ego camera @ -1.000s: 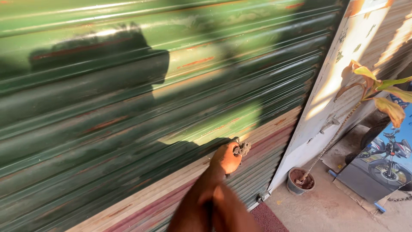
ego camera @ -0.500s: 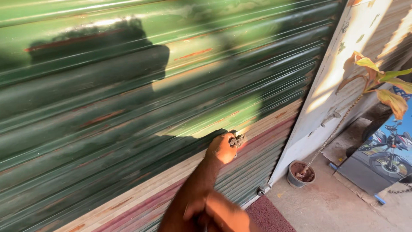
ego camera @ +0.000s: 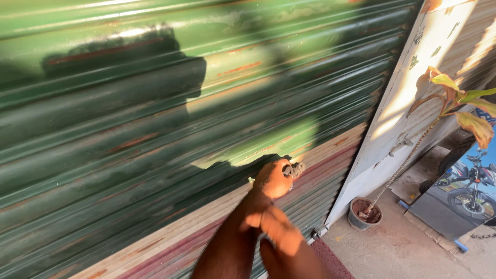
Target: The person scrubs a green metal roller shutter with a dark cloth, moving the cloth back and forth along the horizontal slats. The person uses one hand to hold the shutter steady while the other hand scrubs the surface.
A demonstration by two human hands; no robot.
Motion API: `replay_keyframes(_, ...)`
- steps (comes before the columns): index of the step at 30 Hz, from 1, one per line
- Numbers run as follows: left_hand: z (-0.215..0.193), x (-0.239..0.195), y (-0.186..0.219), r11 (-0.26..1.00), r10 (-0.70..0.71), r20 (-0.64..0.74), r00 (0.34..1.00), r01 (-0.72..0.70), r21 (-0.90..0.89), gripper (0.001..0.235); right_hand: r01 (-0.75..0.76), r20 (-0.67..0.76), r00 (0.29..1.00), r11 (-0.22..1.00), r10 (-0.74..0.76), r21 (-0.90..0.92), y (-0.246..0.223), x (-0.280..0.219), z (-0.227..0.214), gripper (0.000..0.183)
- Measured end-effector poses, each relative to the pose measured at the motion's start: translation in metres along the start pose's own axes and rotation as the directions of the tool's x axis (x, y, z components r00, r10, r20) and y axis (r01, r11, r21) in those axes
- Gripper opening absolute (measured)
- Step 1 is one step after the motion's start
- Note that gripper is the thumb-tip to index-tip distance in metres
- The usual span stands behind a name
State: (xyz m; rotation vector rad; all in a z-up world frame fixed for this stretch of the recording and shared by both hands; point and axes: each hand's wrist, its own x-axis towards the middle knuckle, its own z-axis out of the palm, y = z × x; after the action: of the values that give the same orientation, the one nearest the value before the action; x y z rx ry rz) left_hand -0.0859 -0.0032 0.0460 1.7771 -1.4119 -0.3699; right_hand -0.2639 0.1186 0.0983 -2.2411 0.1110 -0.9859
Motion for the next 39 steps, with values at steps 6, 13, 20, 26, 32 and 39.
replay_keyframes(6,-0.012,0.001,0.032,0.998,-0.017,0.034,0.999,0.015,0.057,0.047,-0.309,-0.093,0.935,0.916,0.341,0.257,0.001,0.003,-0.043,0.053)
replay_keyframes(13,-0.033,-0.009,0.092,0.931,0.033,0.145,0.989,0.022,-0.364,0.074,-0.315,-0.204,0.887,0.866,0.415,0.389,0.098,0.026,-0.082,0.083)
replay_keyframes(20,-0.103,-0.01,0.122,0.965,0.256,-0.085,0.963,-0.25,0.076,0.073,-0.125,-0.558,0.802,0.974,0.211,0.188,0.183,0.055,-0.133,0.066)
replay_keyframes(26,-0.18,0.003,0.112,0.565,0.68,-0.345,0.647,-0.163,0.809,0.076,-0.357,-0.749,0.651,0.921,0.124,-0.158,0.238,0.129,-0.201,0.041)
replay_keyframes(32,-0.194,0.014,0.094,0.317,0.677,-0.277,0.682,0.07,0.946,0.084,0.032,-0.732,0.622,0.943,-0.277,-0.33,0.245,0.23,-0.232,0.065)
replay_keyframes(39,-0.188,0.024,0.081,0.21,0.663,-0.277,0.695,0.182,0.961,0.087,0.076,-0.68,0.641,0.911,-0.356,-0.406,0.179,0.235,-0.13,0.043)
